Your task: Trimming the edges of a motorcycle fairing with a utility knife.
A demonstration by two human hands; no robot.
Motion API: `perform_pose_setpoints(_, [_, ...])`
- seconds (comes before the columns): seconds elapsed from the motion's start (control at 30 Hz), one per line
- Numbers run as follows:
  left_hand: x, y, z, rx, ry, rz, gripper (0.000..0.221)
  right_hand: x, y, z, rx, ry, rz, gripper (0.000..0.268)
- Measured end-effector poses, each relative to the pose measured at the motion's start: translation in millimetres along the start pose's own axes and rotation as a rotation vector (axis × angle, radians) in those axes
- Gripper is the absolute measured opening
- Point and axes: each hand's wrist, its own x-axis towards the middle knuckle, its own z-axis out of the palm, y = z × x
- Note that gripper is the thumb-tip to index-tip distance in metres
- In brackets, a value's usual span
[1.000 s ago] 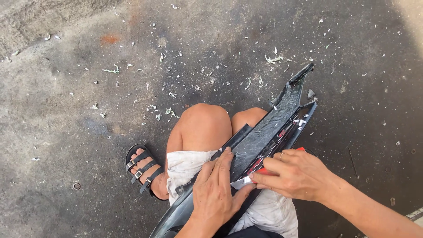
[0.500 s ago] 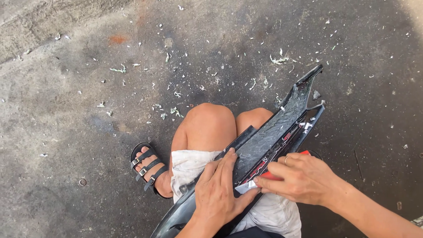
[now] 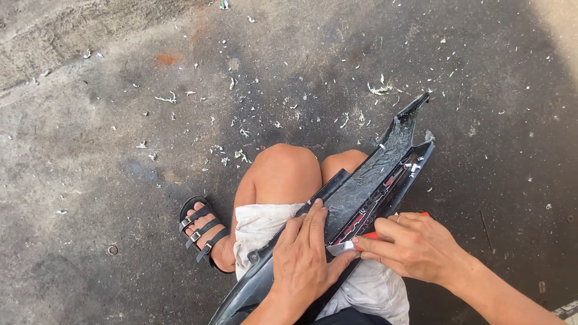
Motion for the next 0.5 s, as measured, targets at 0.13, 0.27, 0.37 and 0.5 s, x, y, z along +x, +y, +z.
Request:
perform_pose_setpoints(0.13, [-1, 1, 0, 0.016, 0.025, 0.011, 0.081, -5, -2, 4, 0.019, 0.073, 0.033, 0.018])
perform_pose_setpoints(0.27, [-5, 1, 5, 0.036, 0.044, 0.006, 0.085, -14, -7, 12, 0.018, 0.143, 0.087, 0.018])
perform_pose_setpoints(0.37, [-4, 3, 4, 0.038, 0.047, 0.007, 0.085, -26, -14, 23, 0.017, 0.194, 0.197, 0.014])
perform_pose_setpoints(0.5, [-7, 2, 6, 0.054, 0.039, 0.015, 0.088, -26, -30, 23, 0.04, 0.25, 0.203, 0.024])
